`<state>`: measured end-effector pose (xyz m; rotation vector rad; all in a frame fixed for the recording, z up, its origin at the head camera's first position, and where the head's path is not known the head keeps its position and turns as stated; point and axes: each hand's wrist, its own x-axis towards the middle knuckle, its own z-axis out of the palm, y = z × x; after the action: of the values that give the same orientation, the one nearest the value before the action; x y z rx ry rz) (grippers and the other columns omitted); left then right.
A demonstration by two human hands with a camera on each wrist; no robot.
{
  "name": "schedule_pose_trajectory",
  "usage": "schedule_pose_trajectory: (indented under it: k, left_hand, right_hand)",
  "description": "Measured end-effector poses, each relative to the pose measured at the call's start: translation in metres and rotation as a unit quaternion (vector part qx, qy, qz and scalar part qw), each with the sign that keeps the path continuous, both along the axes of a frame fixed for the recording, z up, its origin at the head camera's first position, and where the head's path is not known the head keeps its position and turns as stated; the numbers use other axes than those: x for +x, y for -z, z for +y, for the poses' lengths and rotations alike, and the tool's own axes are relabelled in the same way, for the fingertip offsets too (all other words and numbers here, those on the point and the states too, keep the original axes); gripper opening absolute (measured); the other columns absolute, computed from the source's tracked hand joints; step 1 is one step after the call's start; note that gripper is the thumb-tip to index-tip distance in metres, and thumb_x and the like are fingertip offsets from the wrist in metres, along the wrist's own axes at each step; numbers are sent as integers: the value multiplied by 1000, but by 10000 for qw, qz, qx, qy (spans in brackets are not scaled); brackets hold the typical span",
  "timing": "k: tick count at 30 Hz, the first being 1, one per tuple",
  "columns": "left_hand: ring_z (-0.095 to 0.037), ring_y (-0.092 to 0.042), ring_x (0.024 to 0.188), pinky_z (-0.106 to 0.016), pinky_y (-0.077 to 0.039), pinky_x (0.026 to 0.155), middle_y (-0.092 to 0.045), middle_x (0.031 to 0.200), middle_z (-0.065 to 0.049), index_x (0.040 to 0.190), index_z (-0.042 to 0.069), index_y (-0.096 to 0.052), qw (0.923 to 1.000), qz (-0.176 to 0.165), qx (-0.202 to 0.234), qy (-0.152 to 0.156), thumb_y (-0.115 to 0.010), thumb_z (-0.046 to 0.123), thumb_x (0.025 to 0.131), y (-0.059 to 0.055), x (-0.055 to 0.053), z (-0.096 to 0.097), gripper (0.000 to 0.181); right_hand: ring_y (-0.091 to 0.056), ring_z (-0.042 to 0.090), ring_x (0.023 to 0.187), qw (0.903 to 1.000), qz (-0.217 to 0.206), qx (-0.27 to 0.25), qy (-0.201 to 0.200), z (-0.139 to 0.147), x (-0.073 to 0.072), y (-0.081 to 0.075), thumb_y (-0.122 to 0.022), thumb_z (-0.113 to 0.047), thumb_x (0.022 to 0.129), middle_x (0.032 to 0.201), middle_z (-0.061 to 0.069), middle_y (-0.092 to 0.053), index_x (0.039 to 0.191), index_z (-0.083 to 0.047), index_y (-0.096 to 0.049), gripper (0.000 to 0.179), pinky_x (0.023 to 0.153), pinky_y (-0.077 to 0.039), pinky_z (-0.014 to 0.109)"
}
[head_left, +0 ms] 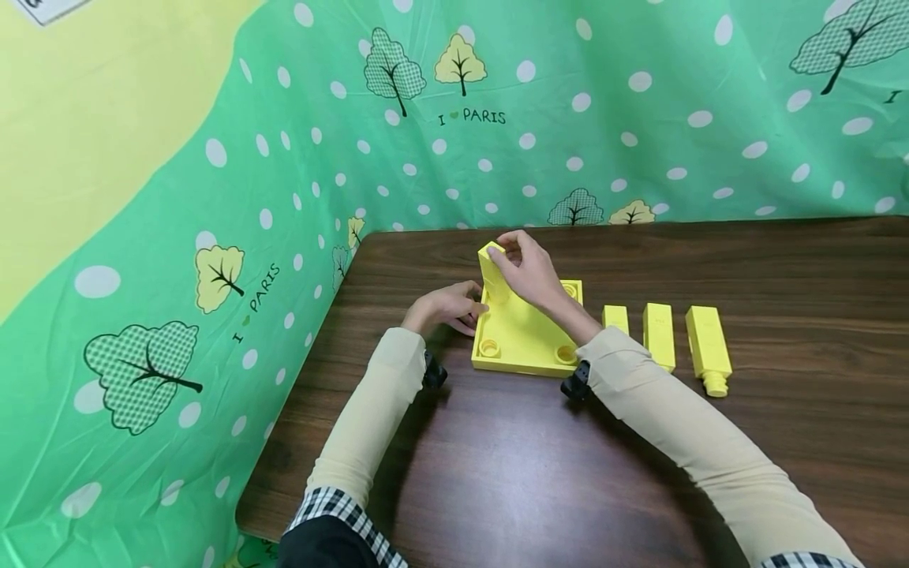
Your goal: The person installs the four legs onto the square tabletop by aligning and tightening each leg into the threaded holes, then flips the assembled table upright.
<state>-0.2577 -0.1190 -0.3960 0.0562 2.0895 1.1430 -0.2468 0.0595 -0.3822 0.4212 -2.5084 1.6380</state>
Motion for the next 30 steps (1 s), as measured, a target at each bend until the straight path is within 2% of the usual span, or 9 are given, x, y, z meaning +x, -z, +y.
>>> schedule_pose_trajectory:
  k: [5,8,12,18,25,30]
  left_hand:
    - [-22,-59,81,-34,-60,74,-51,97,-14,137,9,-34,10000,3,-7,-4,-53,17,99,0,1,0,43]
    - [-22,-59,82,-33,-60,75,-51,99,-14,137,8,-34,10000,4,-30,29,-53,17,99,1,1,1,43]
    - [-22,-59,82,-33,-60,74,-51,99,-15,138,8,-34,10000,16,-26,44,-52,18,99,1,1,0,44]
    - [-23,-60,83,-34,-60,75,-54,99,-15,139,8,-33,10000,-26,11,11,-52,18,99,1,0,1,45]
    - [-23,-61,83,-34,-60,76,-54,100,-15,137,9,-34,10000,-31,0,27,-53,18,99,2,-2,0,44]
    - [-23,-62,81,-34,-60,75,-55,98,-15,136,10,-35,10000,-37,-23,52,-53,20,99,0,-2,-1,42]
  right_hand:
    - [-51,21,118,9977,-408,-421,-345,5,-1,-2,-43,-32,102,136,4,-52,135,-17,-50,37,93,-47,42]
    - [-48,23,124,9938,-636,-690,-591,7,-1,-3,-42,-21,102,142,7,-48,137,-16,-50,36,99,-45,45]
    - [-48,25,125,9892,-770,-955,-796,7,-1,-6,-41,-15,102,144,13,-45,138,-12,-50,37,103,-42,47]
    - [-49,26,122,9879,-807,-1035,-825,7,-2,-5,-42,-16,102,139,13,-47,137,-11,-49,36,100,-44,47]
    - [-47,25,124,9926,-716,-751,-637,7,-1,-4,-45,-22,102,135,10,-48,135,-11,-48,35,101,-43,45]
    - [-51,25,117,9947,-644,-603,-528,6,-1,-4,-47,-24,102,132,10,-49,134,-10,-48,35,93,-46,43]
